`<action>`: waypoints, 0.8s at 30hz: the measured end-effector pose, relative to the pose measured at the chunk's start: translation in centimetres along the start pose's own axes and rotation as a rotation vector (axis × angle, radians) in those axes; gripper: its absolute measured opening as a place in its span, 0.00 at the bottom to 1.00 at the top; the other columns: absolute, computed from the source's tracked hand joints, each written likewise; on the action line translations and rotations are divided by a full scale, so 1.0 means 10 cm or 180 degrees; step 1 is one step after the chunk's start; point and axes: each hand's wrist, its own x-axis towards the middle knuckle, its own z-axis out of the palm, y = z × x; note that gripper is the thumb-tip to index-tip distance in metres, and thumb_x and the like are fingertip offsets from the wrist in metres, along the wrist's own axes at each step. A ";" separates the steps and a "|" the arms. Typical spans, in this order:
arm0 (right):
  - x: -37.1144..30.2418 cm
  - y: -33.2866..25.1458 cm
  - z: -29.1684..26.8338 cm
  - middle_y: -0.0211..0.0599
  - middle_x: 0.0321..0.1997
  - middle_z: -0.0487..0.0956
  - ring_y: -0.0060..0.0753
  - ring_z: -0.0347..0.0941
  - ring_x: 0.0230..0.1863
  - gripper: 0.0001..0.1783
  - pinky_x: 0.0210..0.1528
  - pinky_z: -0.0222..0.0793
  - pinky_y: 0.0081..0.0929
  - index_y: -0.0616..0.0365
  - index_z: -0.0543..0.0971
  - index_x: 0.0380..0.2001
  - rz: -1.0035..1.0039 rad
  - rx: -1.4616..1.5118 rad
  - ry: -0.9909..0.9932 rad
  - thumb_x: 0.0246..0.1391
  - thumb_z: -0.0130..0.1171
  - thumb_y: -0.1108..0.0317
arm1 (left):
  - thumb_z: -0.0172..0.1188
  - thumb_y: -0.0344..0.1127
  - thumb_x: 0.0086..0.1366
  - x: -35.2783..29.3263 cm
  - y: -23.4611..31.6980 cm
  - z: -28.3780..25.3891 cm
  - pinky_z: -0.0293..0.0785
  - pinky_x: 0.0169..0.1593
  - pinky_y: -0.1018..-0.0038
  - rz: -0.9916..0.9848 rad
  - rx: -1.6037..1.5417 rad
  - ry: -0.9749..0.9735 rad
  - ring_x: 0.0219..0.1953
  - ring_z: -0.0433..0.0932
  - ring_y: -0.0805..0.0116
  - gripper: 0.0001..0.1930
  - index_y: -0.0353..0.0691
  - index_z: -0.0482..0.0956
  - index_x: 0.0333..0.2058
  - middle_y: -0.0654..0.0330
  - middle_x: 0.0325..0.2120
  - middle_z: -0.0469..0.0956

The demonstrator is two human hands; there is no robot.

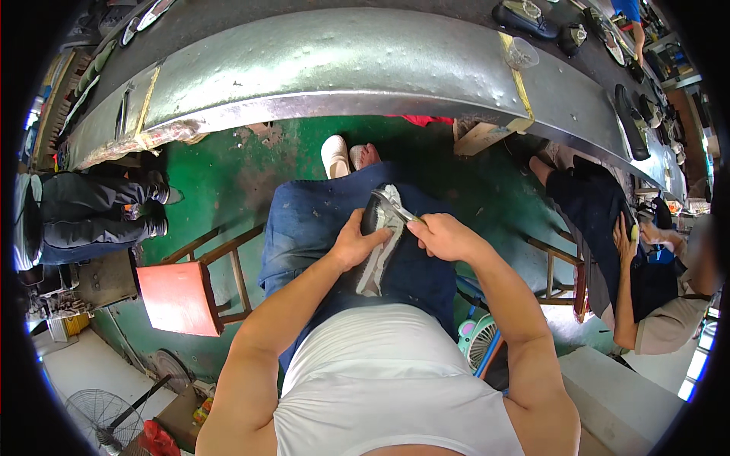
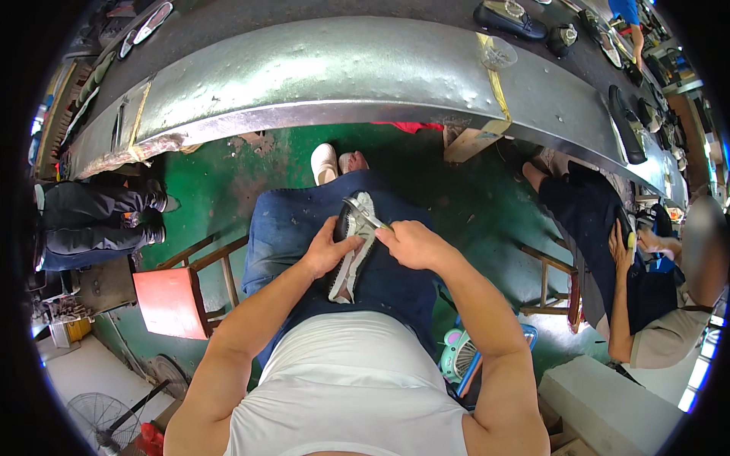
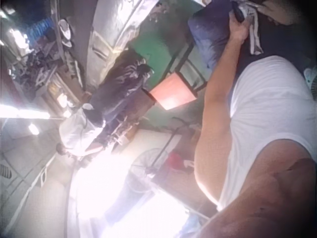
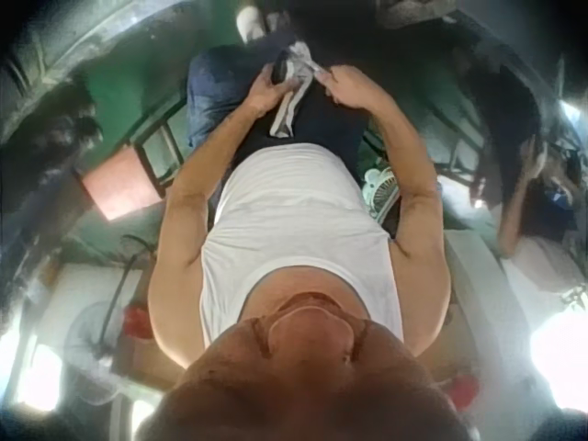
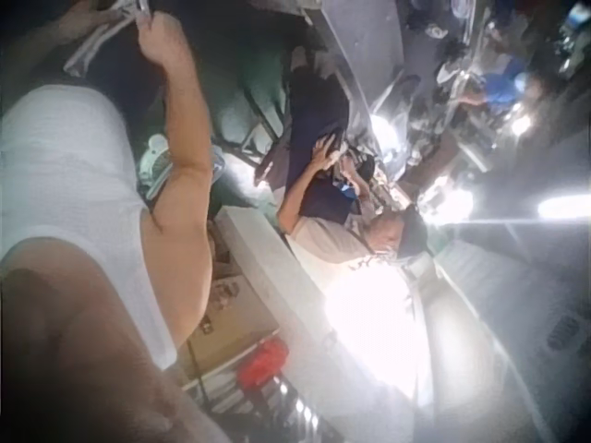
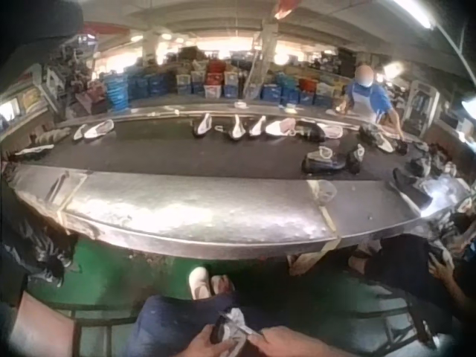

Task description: Using pliers to pull and stretch the material over a shoe last on an assembly line.

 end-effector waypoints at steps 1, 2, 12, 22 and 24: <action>-0.03 -0.09 -0.10 0.42 0.23 0.79 0.36 0.78 0.24 0.28 0.32 0.73 0.34 0.65 0.76 0.29 0.0139 0.0267 -0.0248 0.71 0.44 0.50 | 0.68 0.37 0.63 0.02 -0.09 -0.02 0.76 0.50 0.72 0.0165 0.0302 0.0145 0.44 0.78 0.69 0.34 0.28 0.62 0.60 0.53 0.44 0.78; -0.03 -0.14 -0.15 0.41 0.23 0.79 0.35 0.78 0.25 0.26 0.32 0.73 0.34 0.64 0.76 0.31 -0.0026 0.0186 -0.0209 0.70 0.45 0.50 | 0.69 0.37 0.62 0.04 -0.18 -0.05 0.76 0.49 0.72 0.0336 0.0607 0.0292 0.44 0.78 0.69 0.33 0.27 0.63 0.59 0.53 0.44 0.78; 0.25 -0.69 -1.36 0.48 0.35 0.79 0.55 0.77 0.37 0.20 0.39 0.72 0.42 0.62 0.77 0.45 -0.1723 -0.0807 0.2317 0.58 0.63 0.56 | 0.69 0.30 0.60 -0.35 1.16 -0.71 0.73 0.55 0.71 0.1295 -0.0365 0.0361 0.50 0.75 0.70 0.30 0.29 0.67 0.58 0.54 0.48 0.76; 2.21 -0.71 -2.81 0.45 0.41 0.78 0.51 0.75 0.46 0.23 0.48 0.70 0.44 0.58 0.76 0.40 -0.1261 -0.1471 0.3132 0.55 0.65 0.50 | 0.71 0.44 0.55 1.39 4.18 -1.93 0.73 0.54 0.58 0.1856 0.4147 0.1887 0.50 0.79 0.52 0.35 0.32 0.70 0.57 0.47 0.47 0.79; 2.22 -0.64 -2.84 0.46 0.42 0.78 0.51 0.75 0.46 0.23 0.49 0.71 0.44 0.58 0.75 0.40 -0.1252 -0.1294 0.3165 0.54 0.66 0.50 | 0.71 0.43 0.51 1.87 4.37 -2.05 0.69 0.56 0.57 0.1758 0.5571 0.2152 0.52 0.76 0.49 0.36 0.36 0.70 0.58 0.50 0.49 0.78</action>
